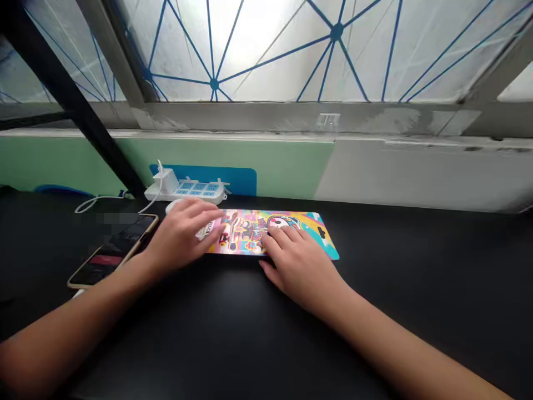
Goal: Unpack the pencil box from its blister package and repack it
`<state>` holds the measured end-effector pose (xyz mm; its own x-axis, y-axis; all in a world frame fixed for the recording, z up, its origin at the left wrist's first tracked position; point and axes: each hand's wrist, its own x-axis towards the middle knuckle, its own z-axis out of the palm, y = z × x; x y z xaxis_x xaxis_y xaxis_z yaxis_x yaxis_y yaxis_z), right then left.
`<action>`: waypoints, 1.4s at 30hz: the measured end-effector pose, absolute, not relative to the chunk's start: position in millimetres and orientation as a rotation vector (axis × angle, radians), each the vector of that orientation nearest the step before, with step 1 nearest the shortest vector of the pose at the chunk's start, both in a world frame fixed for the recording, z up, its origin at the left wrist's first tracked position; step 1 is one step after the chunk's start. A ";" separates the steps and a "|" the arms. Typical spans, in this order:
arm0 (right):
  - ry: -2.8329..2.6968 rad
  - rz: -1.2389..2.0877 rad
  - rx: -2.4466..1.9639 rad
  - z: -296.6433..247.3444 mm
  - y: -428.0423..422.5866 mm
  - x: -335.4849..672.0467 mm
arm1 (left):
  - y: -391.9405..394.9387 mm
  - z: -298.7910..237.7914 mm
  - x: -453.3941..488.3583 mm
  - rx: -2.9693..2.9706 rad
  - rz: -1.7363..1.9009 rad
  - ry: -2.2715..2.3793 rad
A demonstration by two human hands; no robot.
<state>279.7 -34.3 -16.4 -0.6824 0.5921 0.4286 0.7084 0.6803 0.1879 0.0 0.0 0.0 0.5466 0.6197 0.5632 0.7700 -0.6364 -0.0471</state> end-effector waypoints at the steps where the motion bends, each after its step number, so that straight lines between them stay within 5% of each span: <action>1: -2.570 -0.484 -1.037 -17.6 -33.2 280.0 | 2.8 2.2 -5.3 -2.439 -0.660 -1.278; 9: -2.624 -0.411 -1.118 -22.4 -32.1 278.3 | 13.1 3.8 -16.8 -2.482 -0.509 -1.992; 25: -2.672 -0.520 -0.973 -24.5 -36.0 267.9 | -14.3 -17.0 21.2 -2.916 -1.338 -2.292; 42: -2.693 -0.351 -1.017 -21.8 -35.6 271.7 | -12.8 -16.7 22.5 -2.911 -1.541 -2.383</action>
<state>271.7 -35.6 -21.8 -0.7283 0.6132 0.3060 0.6711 0.7285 0.1373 22.5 -12.8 -16.7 0.2192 0.9751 -0.0330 0.3701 -0.0519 0.9275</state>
